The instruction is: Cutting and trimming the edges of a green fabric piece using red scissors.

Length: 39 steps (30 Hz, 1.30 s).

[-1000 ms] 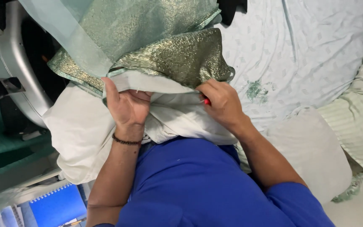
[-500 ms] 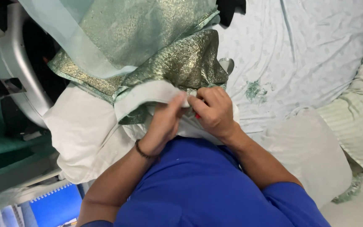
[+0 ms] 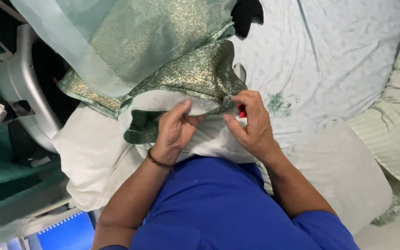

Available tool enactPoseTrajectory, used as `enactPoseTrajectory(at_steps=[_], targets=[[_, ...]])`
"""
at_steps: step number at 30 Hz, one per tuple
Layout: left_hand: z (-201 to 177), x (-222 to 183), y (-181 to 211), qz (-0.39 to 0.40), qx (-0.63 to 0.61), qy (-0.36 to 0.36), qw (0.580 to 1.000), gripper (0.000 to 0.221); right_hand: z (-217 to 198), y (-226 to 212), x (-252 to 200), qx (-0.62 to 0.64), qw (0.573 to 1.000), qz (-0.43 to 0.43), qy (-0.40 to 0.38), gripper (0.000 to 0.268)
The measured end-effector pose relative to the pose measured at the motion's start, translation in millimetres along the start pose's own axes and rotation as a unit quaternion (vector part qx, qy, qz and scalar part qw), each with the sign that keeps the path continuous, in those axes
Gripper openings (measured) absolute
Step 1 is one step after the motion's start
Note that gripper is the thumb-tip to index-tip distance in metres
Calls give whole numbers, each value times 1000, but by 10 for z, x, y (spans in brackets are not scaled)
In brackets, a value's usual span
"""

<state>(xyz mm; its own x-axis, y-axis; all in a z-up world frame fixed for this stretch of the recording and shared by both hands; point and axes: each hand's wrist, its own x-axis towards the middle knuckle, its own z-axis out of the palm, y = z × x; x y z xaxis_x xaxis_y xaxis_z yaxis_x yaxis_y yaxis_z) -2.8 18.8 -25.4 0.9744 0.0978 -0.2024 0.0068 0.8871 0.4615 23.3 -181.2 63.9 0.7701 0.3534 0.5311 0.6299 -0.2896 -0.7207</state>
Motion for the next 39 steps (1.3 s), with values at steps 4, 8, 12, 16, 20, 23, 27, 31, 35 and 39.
enactPoseTrajectory(at_steps=[4,8,12,16,20,23,27,31,35,39], targets=[[185,20,21,8,25,-2,1000,14,-125,-131,191,-10,1000,-3,-7,33],[420,25,89,-12,21,-21,999,16,-54,2,239,-76,994,-80,-2,27],[482,74,143,-2,15,-42,999,18,19,38,193,-141,980,-137,-15,12],[365,104,83,6,52,-53,997,21,-121,-74,232,-30,998,-61,-17,38],[940,-37,248,34,46,-47,997,20,-213,-83,264,-108,991,-81,8,42],[439,131,2,47,84,-44,994,23,-197,-73,272,-93,991,-84,41,40],[791,44,87,68,114,-37,991,22,-181,-16,263,-92,990,-83,67,37],[728,51,40,87,112,-26,990,21,-172,24,266,-87,989,-95,75,37],[807,37,61,76,106,-12,991,29,-158,20,278,-76,989,-98,84,35],[651,77,18,81,121,-4,989,33,-141,24,291,-72,988,-101,86,35]])
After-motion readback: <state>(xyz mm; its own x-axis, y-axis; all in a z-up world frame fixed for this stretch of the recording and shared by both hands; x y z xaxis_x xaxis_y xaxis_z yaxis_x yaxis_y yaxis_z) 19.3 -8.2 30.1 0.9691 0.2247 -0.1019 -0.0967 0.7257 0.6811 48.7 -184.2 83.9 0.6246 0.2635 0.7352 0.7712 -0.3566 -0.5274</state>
